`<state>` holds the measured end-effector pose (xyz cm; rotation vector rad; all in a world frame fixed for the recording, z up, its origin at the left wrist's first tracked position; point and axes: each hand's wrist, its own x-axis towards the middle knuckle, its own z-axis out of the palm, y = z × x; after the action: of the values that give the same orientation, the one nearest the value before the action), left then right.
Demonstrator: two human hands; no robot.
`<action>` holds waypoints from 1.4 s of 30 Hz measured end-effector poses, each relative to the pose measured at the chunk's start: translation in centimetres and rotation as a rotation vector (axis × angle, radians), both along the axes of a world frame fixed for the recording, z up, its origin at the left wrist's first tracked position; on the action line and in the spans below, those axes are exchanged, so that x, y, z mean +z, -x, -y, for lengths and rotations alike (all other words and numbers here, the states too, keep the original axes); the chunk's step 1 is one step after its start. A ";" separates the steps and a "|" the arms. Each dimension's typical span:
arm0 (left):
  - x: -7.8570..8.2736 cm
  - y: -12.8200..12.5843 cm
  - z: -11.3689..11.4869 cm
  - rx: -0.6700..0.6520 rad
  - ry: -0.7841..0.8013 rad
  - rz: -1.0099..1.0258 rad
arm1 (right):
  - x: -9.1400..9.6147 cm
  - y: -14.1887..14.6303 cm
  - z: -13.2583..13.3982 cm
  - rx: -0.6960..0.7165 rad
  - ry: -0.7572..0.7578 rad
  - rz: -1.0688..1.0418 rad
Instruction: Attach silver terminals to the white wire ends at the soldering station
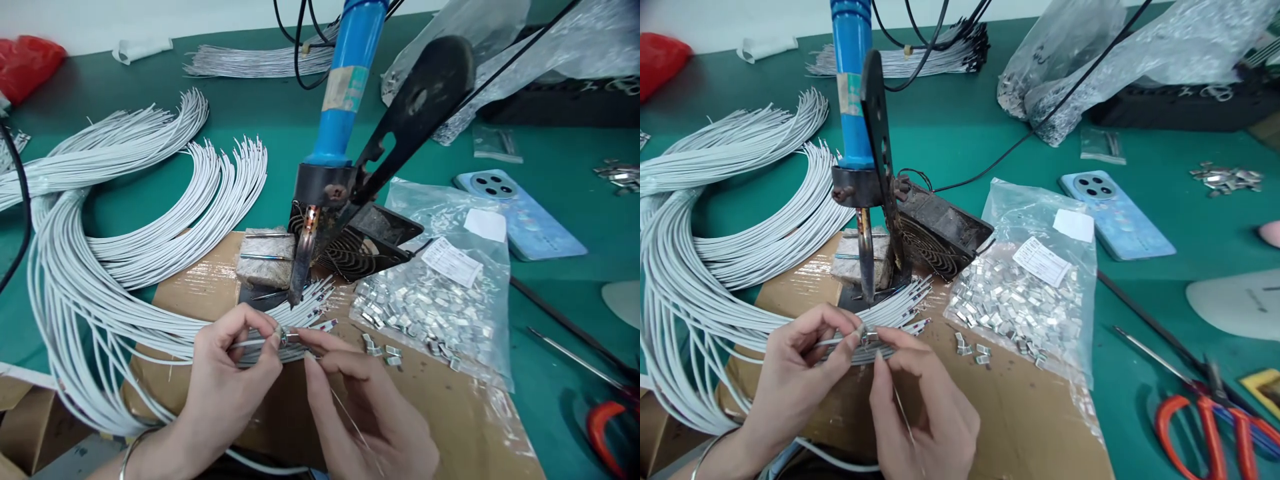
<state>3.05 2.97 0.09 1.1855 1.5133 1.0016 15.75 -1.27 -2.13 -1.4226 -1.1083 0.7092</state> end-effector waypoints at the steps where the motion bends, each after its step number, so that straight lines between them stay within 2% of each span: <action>1: -0.2 0.0 0.0 0.011 -0.015 -0.009 | 0.0 0.1 -0.2 -0.010 0.006 0.003; 7: -0.7 -0.3 -0.6 0.036 -0.047 -0.042 | 0.1 -0.1 -1.2 -0.043 0.070 0.037; 20: 0.5 -0.9 -2.2 0.038 0.030 0.022 | 0.6 -0.3 -2.3 -0.047 0.125 -0.175; 26: 0.7 -1.0 -2.5 0.050 0.014 0.034 | 0.7 -0.5 -2.7 -0.064 0.120 -0.094; 32: 1.1 -1.2 -2.9 0.038 0.007 0.063 | 1.3 -0.2 -2.9 -0.070 0.149 -0.260; 42: 1.3 -1.2 -3.2 0.051 -0.024 0.066 | 1.2 -0.3 -2.9 -0.080 0.121 -0.154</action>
<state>4.22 6.14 1.42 1.1250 1.4899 1.0849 16.08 1.65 -0.98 -1.4797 -0.8970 0.8251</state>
